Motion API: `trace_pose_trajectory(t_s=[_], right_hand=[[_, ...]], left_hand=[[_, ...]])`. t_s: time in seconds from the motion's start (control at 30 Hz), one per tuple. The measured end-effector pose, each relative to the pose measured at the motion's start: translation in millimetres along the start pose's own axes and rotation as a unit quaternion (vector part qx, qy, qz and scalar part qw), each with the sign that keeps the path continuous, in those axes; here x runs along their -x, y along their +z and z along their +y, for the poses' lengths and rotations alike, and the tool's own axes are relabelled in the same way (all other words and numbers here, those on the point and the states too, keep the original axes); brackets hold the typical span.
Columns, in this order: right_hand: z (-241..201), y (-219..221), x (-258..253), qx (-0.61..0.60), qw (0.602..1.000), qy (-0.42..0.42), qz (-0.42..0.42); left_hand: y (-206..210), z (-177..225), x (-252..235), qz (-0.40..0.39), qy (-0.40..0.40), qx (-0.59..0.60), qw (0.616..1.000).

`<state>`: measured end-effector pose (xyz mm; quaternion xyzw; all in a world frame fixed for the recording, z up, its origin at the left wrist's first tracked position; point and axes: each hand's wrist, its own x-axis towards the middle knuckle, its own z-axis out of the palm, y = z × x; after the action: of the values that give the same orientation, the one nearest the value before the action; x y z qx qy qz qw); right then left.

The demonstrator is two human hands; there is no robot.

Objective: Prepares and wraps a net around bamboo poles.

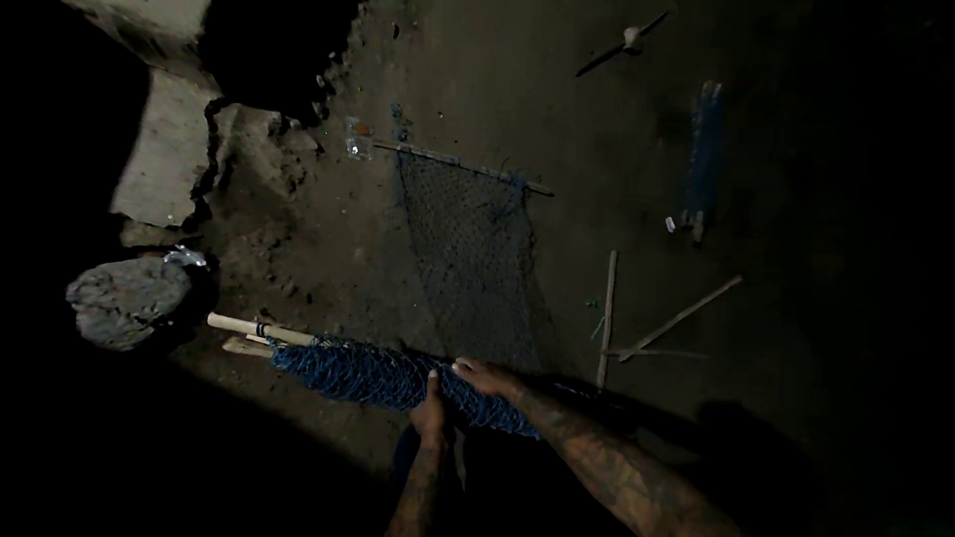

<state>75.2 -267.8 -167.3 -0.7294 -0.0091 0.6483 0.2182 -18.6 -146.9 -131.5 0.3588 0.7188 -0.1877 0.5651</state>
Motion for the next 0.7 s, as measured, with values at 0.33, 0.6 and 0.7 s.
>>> trace_pose_trajectory(t_s=[0.33, 0.6, 0.7], right_hand=[[85.2, 29.5, 29.1, 0.098, 0.995, -0.022, 0.026], [197.5, 91.1, 80.6, 0.001, 0.993, -0.079, 0.085], [253.7, 129.0, 116.7, -0.068, 0.992, -0.049, 0.095]], left_hand=[[27.7, -57.1, -24.7, 0.029, 0.035, -0.121, 0.992], [48.8, -120.1, -85.9, 0.044, 0.055, -0.198, 0.978], [59.1, -134.1, -123.5, 0.042, 0.043, -0.235, 0.97]])
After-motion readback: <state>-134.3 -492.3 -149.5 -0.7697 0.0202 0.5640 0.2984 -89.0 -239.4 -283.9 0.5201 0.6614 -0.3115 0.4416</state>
